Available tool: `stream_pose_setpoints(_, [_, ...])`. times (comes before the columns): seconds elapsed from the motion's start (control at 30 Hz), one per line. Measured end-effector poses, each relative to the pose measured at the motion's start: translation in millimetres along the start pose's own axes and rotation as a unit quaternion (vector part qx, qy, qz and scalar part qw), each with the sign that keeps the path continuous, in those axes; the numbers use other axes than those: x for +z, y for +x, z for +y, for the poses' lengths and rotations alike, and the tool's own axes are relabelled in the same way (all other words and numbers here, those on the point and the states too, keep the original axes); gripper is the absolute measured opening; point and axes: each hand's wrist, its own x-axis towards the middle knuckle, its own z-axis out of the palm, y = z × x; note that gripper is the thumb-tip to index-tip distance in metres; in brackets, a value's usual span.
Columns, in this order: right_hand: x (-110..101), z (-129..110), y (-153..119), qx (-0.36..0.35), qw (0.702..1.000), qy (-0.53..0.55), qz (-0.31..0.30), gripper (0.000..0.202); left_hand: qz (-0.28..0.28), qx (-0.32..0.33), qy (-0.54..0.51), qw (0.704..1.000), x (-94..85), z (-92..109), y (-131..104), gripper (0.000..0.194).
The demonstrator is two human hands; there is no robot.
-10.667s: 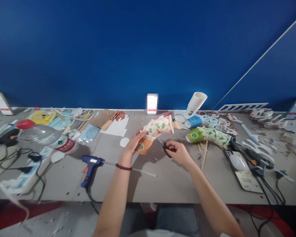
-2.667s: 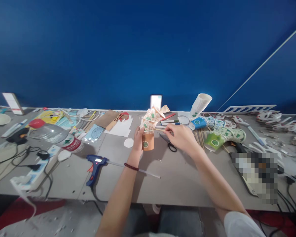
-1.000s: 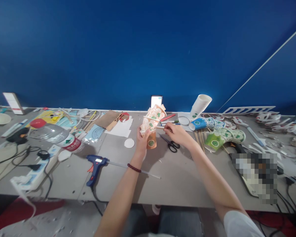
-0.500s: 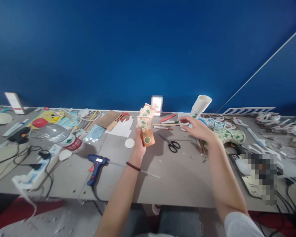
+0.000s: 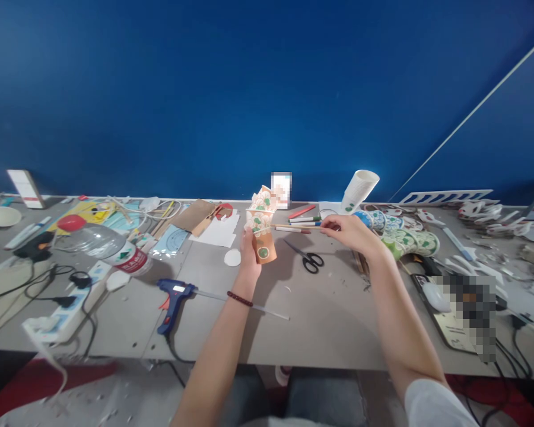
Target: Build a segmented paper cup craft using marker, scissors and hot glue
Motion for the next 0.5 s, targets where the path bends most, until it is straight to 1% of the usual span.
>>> stream_pose_setpoints(0.07, [2,-1,-3,-0.005,1.0,-0.026,0.002,0.015,0.001,-0.002,0.005,1.0,-0.1,0,0,0.056])
stream_pose_setpoints(0.13, [5,0,-10,-0.002,0.998,-0.059,0.021,0.017,-0.006,-0.016,0.007,1.0,0.8,1,0,0.056])
stream_pose_setpoints(0.2, [8,6,-21,0.02,0.995,-0.084,0.058,0.018,-0.035,-0.038,0.002,0.999,2.6,0,-2,0.055])
stream_pose_setpoints(0.27, [10,17,-35,0.053,0.989,-0.094,0.099,0.019,-0.076,-0.051,-0.008,0.996,4.5,-2,-5,0.055])
stream_pose_setpoints(0.33, [12,37,-53,0.073,0.986,-0.079,0.124,0.02,-0.105,-0.044,-0.003,0.994,6.1,-7,-6,0.052])
stream_pose_setpoints(0.37, [13,49,-63,0.078,0.986,-0.06,0.136,0.022,-0.111,-0.036,0.01,0.993,6.6,-10,-7,0.051])
stream_pose_setpoints(0.43, [13,77,-83,0.093,0.977,-0.031,0.191,0.025,-0.116,-0.027,0.055,0.991,7.2,-16,-8,0.049])
stream_pose_setpoints(0.5, [12,105,-102,0.119,0.957,-0.019,0.264,0.027,-0.125,-0.023,0.106,0.986,7.5,-20,-10,0.05])
